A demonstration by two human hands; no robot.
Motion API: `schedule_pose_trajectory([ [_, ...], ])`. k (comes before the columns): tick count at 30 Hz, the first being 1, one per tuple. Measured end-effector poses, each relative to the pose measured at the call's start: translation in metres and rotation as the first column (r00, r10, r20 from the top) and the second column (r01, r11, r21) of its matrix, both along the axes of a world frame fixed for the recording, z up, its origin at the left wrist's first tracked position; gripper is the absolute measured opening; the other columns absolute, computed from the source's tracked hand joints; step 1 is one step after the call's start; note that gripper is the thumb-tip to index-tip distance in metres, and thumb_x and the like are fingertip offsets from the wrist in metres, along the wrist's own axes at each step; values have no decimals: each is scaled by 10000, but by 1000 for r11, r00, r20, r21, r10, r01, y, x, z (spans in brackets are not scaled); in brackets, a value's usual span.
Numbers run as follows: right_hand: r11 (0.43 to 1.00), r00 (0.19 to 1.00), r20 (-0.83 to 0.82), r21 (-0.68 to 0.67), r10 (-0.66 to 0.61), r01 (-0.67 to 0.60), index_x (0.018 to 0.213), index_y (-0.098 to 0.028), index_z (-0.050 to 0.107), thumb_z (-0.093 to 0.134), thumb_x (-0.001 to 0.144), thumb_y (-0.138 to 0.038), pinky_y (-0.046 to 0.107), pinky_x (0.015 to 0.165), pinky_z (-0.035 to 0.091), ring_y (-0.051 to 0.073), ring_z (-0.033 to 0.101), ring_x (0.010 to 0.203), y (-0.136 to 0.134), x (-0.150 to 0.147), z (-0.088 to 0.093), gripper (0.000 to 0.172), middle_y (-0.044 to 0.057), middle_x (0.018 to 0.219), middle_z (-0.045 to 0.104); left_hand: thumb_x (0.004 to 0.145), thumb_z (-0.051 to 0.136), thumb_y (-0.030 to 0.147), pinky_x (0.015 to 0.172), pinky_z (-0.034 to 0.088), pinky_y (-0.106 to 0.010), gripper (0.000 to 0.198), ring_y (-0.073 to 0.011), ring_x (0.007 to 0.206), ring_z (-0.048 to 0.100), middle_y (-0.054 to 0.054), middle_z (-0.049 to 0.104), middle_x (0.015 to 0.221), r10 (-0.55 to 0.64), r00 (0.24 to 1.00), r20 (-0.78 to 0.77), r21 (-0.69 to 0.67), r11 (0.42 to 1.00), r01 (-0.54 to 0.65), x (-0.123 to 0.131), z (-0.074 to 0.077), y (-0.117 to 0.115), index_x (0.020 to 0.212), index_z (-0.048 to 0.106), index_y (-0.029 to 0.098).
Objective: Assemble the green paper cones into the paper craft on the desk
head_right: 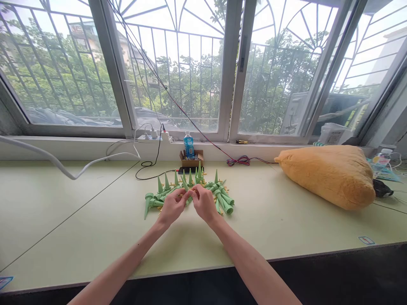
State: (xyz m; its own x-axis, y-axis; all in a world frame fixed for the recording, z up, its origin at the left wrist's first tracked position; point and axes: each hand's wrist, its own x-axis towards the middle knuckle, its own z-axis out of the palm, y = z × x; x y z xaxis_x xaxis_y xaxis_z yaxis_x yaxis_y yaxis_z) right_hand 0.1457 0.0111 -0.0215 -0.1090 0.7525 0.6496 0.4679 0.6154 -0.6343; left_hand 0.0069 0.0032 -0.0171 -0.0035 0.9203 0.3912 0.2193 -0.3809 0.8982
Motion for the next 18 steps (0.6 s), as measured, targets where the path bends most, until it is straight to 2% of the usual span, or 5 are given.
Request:
schedule_pose_trajectory([
  [4,1000,999,-23,-5,27,-27,846,-180,594,478,923,-322,221,568,368,124,513,580,-1,0,1,199,8,699,624,775,624,501,389,337,-215,338,-80,435,445,-20,579,684,-73,996,52,-82,994,77,1,3,-2,805,587,166],
  [9,998,998,-9,-5,66,-66,858,-178,601,487,911,-304,218,563,385,119,503,561,-2,-1,0,178,6,683,619,750,659,433,449,440,-230,343,-117,570,541,-64,616,827,-96,979,178,-119,986,118,2,8,-5,936,603,151],
  [12,997,997,-12,8,75,-74,858,-178,595,486,906,-287,214,558,387,113,495,550,-3,-1,1,161,3,676,611,751,655,407,496,481,-241,327,-128,623,554,-66,607,822,-114,966,233,-131,980,147,2,11,-6,941,611,144],
  [18,996,996,13,29,86,-86,823,-179,577,491,898,-292,215,550,382,113,498,550,-3,-2,-1,161,4,667,604,800,600,495,527,503,-249,364,-124,640,549,-32,561,776,-136,933,332,-146,970,193,3,11,-5,918,572,152],
])
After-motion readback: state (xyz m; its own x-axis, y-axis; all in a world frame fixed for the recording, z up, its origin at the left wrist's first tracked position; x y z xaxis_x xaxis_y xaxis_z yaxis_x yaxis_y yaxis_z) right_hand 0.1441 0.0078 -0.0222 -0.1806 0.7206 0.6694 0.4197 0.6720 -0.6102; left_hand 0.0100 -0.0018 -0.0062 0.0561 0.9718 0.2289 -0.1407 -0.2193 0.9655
